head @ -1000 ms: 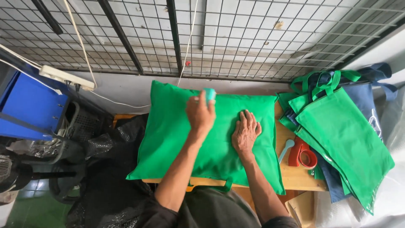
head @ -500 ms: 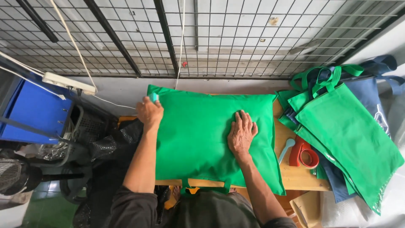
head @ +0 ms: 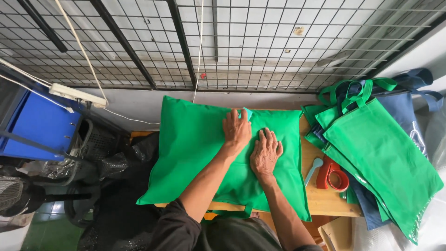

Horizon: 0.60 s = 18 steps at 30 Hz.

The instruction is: Using a handheld vacuum pump to remove air from a storage bag containing a pillow to compress it for packaging.

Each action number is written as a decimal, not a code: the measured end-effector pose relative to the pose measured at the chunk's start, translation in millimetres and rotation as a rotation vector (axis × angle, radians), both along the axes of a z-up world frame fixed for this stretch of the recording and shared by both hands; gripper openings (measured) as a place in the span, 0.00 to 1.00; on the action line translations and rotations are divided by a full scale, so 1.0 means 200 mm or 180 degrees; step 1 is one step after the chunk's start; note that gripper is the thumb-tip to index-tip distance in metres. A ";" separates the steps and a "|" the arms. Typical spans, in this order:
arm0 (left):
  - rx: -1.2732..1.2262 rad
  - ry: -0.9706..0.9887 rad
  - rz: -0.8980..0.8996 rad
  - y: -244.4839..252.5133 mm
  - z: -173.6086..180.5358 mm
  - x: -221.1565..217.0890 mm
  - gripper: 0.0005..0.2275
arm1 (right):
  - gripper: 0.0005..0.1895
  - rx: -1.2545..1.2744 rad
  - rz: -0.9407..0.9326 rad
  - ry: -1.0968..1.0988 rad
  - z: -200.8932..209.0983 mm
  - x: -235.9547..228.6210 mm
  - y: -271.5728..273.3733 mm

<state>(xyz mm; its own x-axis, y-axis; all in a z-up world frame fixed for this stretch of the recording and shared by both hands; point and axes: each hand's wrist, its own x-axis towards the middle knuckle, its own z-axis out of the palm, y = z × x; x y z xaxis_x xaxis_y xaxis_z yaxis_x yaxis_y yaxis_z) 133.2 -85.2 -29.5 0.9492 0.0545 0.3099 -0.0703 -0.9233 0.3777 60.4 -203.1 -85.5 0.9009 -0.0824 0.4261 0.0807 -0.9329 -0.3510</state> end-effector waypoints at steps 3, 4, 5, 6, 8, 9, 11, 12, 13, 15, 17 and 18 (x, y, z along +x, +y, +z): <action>-0.0090 0.0030 0.0154 0.16 -0.07 0.03 0.23 | 0.21 -0.0027 0.0017 0.0087 -0.01 -0.01 -0.01; -0.0080 0.0031 0.0157 0.31 -0.09 0.07 0.23 | 0.21 -0.0017 0.0020 0.0088 -0.01 0.00 -0.01; 0.0025 0.0082 0.0582 0.46 -0.11 0.10 0.23 | 0.21 -0.0023 0.0024 0.0073 -0.01 -0.01 -0.01; 0.0133 0.0131 0.1007 0.60 -0.14 0.14 0.22 | 0.20 -0.0028 0.0027 0.0058 -0.02 -0.02 -0.01; 0.0029 0.0381 0.1245 0.95 -0.13 0.12 0.20 | 0.20 -0.0021 0.0024 0.0038 -0.01 -0.03 0.01; -0.0065 0.0618 0.1480 1.12 -0.13 0.13 0.18 | 0.21 -0.0006 0.0018 0.0005 -0.01 -0.03 0.01; -0.0078 0.0695 0.1602 1.31 -0.28 0.18 0.18 | 0.20 -0.0013 -0.0056 -0.0029 -0.02 -0.02 0.02; -0.0098 0.0770 0.1777 1.42 -0.36 0.20 0.18 | 0.20 -0.0023 -0.0078 -0.0065 -0.02 -0.02 0.02; -0.0092 0.0776 0.1747 1.34 -0.25 0.20 0.18 | 0.20 -0.0023 -0.0108 -0.0058 -0.03 -0.02 0.02; -0.0338 0.0630 0.1741 1.21 -0.03 0.19 0.17 | 0.20 -0.0063 -0.0104 -0.0102 -0.04 -0.03 0.01; -0.0455 0.0544 0.1435 0.93 0.07 0.28 0.16 | 0.20 -0.0088 -0.0078 -0.0115 -0.01 -0.02 0.02; -0.0577 0.0436 0.1156 0.79 0.11 0.31 0.16 | 0.20 -0.0107 -0.0024 -0.0149 0.00 -0.03 0.02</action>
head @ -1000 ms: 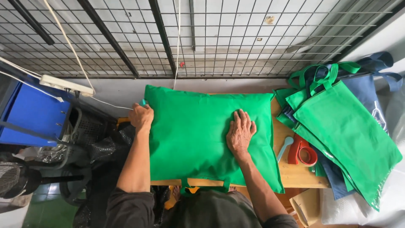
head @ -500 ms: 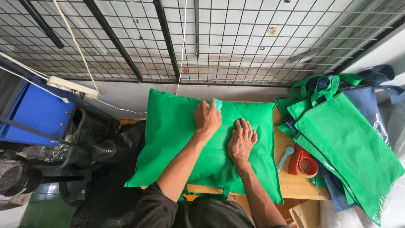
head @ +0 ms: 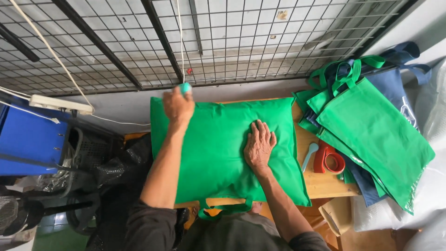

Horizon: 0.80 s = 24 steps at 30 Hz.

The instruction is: Using a handheld vacuum pump to remove air from a storage bag containing a pillow to compress it for packaging.

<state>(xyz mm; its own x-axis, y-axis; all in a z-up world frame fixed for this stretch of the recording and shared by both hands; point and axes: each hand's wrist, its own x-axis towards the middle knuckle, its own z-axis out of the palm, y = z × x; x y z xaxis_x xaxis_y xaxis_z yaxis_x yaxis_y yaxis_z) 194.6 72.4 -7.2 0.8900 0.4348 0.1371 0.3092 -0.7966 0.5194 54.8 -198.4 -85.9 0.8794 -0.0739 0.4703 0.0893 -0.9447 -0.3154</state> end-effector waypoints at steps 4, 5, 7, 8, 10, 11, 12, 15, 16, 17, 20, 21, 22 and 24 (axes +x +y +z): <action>0.0212 0.0157 -0.0754 -0.62 -0.06 -0.02 0.17 | 0.20 0.0042 -0.0015 0.0049 0.02 -0.01 0.00; 0.0316 0.0275 -0.0941 -0.71 -0.13 -0.04 0.17 | 0.20 0.0023 -0.0017 0.0077 0.02 -0.01 -0.01; 0.0423 0.0379 -0.1124 -0.74 -0.23 -0.05 0.18 | 0.20 0.0005 -0.0015 0.0091 0.02 -0.02 -0.02; 0.0377 0.0403 -0.1087 -0.68 -0.26 -0.03 0.18 | 0.20 0.0016 -0.0008 0.0139 0.03 -0.02 -0.02; 0.0339 0.0431 -0.1056 -0.46 -0.31 0.04 0.18 | 0.20 0.0036 -0.0008 0.0192 0.03 -0.01 -0.03; 0.0510 0.0554 -0.0803 -0.30 -0.34 0.07 0.16 | 0.20 0.0055 0.0026 0.0142 0.04 -0.02 -0.03; 0.0684 0.0675 -0.0551 -0.15 -0.37 0.09 0.14 | 0.20 0.0076 0.0059 0.0093 0.04 -0.03 -0.03; 0.0924 0.1463 -0.0190 0.24 -0.09 0.07 0.17 | 0.21 -0.0004 0.0018 -0.0029 -0.01 -0.03 -0.02; 0.0952 0.1443 -0.0234 0.30 -0.08 0.14 0.17 | 0.21 0.0012 -0.0033 -0.0043 -0.01 -0.01 -0.01; 0.1066 0.1487 -0.0118 0.36 -0.10 0.17 0.19 | 0.20 0.0054 -0.0066 -0.0020 -0.02 -0.01 -0.02; 0.1101 0.1500 -0.0082 0.20 0.02 0.25 0.20 | 0.21 0.0056 -0.0107 -0.0032 -0.01 -0.01 -0.01; 0.1004 0.1492 -0.0115 0.10 0.08 0.25 0.18 | 0.21 0.0010 -0.0062 -0.0056 -0.01 -0.01 -0.01; 0.0998 0.1485 -0.0115 -0.09 0.07 0.24 0.18 | 0.21 0.0004 -0.0061 -0.0063 -0.01 -0.02 -0.01; 0.0443 0.1157 -0.0580 -0.45 0.08 0.22 0.15 | 0.20 0.0050 -0.0084 0.0071 0.00 -0.02 -0.01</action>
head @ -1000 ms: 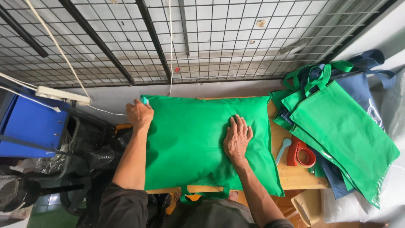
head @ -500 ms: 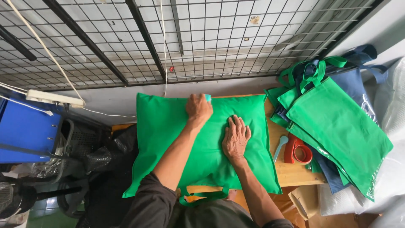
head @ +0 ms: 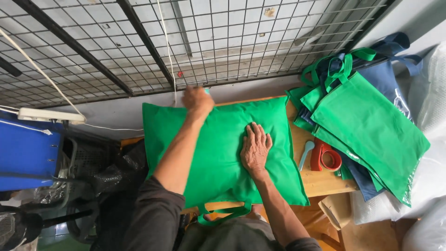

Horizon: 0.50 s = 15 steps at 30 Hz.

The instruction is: Using a handheld vacuum pump to remove air from a storage bag containing a pillow to compress it for packaging.

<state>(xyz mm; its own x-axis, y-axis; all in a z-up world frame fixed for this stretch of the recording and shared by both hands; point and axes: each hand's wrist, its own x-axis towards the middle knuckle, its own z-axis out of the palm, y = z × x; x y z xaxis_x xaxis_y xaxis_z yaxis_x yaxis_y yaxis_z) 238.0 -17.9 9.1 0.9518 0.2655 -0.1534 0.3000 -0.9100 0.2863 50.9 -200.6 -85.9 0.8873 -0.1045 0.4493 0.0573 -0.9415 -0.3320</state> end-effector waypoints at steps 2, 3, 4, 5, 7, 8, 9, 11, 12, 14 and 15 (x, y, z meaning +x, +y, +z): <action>-0.0147 0.0167 -0.0233 -0.24 -0.09 -0.06 0.17 | 0.21 -0.0015 -0.0005 0.0034 0.01 0.00 0.00; -0.0299 0.0377 -0.0476 -0.37 -0.14 -0.10 0.18 | 0.21 -0.0034 -0.0019 0.0112 0.01 -0.02 -0.01; -0.0306 0.0387 -0.0455 -0.36 -0.17 -0.09 0.18 | 0.21 -0.0039 0.0001 0.0123 0.02 -0.01 -0.02; -0.0207 0.0409 -0.0512 -0.35 -0.20 -0.08 0.18 | 0.21 -0.0028 0.0016 0.0130 0.01 -0.01 -0.02; -0.0101 0.0442 -0.0556 -0.22 -0.19 -0.07 0.18 | 0.21 -0.0010 0.0044 0.0147 0.01 -0.01 -0.02; 0.0149 0.0640 -0.0504 -0.10 -0.14 -0.07 0.17 | 0.21 0.0030 0.0047 0.0134 0.01 -0.01 -0.02; 0.0395 0.0840 -0.0465 0.02 -0.09 -0.06 0.17 | 0.21 0.0063 0.0037 0.0122 0.01 -0.02 -0.02; 0.0570 0.0911 -0.0295 0.36 -0.11 -0.04 0.17 | 0.21 0.0027 0.0059 0.0099 0.01 -0.02 -0.02; 0.0744 0.0968 -0.0124 0.54 -0.12 -0.03 0.18 | 0.21 -0.0011 0.0080 0.0063 0.01 -0.01 -0.01; 0.0706 0.0813 0.0059 0.84 -0.23 -0.04 0.19 | 0.21 -0.0007 0.0023 0.0048 0.01 -0.02 0.00; 0.0672 0.0681 0.0256 1.00 -0.28 -0.04 0.21 | 0.20 0.0004 -0.0017 0.0055 0.01 -0.02 0.01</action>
<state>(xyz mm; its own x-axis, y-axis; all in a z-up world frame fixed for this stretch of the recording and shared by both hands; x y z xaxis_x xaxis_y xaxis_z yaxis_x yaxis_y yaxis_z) 230.7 182.4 -47.5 0.8785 0.3859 -0.2815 0.4064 -0.9135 0.0161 46.9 -199.1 -84.1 0.8943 -0.1099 0.4337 0.0463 -0.9414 -0.3341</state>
